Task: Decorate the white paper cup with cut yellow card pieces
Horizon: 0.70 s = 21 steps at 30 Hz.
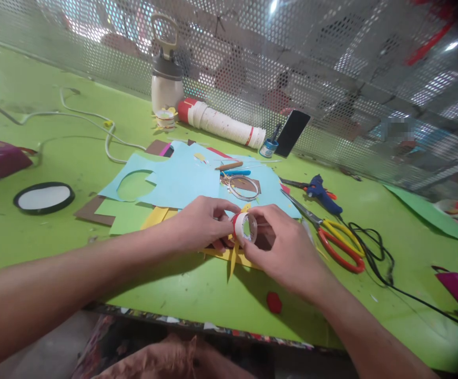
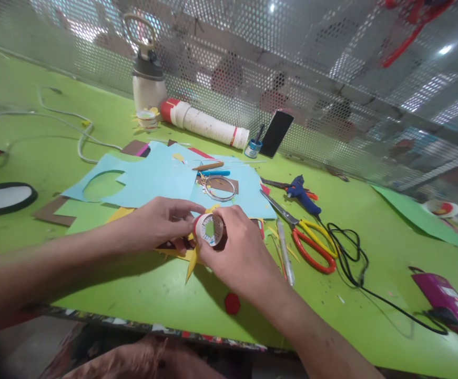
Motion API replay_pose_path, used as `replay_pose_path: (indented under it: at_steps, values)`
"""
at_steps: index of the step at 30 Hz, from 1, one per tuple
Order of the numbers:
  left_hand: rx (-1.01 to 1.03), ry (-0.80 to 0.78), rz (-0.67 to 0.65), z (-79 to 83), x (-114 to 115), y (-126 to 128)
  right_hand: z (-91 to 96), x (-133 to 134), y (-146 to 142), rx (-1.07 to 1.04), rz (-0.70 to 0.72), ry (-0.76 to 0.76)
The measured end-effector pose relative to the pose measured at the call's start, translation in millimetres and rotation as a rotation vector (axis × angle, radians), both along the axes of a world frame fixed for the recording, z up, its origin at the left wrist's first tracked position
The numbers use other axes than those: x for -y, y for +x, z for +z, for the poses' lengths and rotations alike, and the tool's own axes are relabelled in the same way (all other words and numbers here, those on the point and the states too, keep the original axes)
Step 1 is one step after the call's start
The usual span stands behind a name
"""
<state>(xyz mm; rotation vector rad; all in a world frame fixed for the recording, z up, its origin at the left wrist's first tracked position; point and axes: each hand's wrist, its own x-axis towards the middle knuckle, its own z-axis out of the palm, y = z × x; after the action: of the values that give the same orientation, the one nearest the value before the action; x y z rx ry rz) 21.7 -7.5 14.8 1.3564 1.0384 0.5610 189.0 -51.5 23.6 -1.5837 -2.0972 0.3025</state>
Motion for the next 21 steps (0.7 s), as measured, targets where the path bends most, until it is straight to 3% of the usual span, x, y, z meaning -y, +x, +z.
replay_pose_path:
  at_steps: [21]
  values:
    - [0.044,-0.021,0.054,2.1,3.0,3.3,1.0,-1.4,3.7,-0.038,0.019,-0.137]
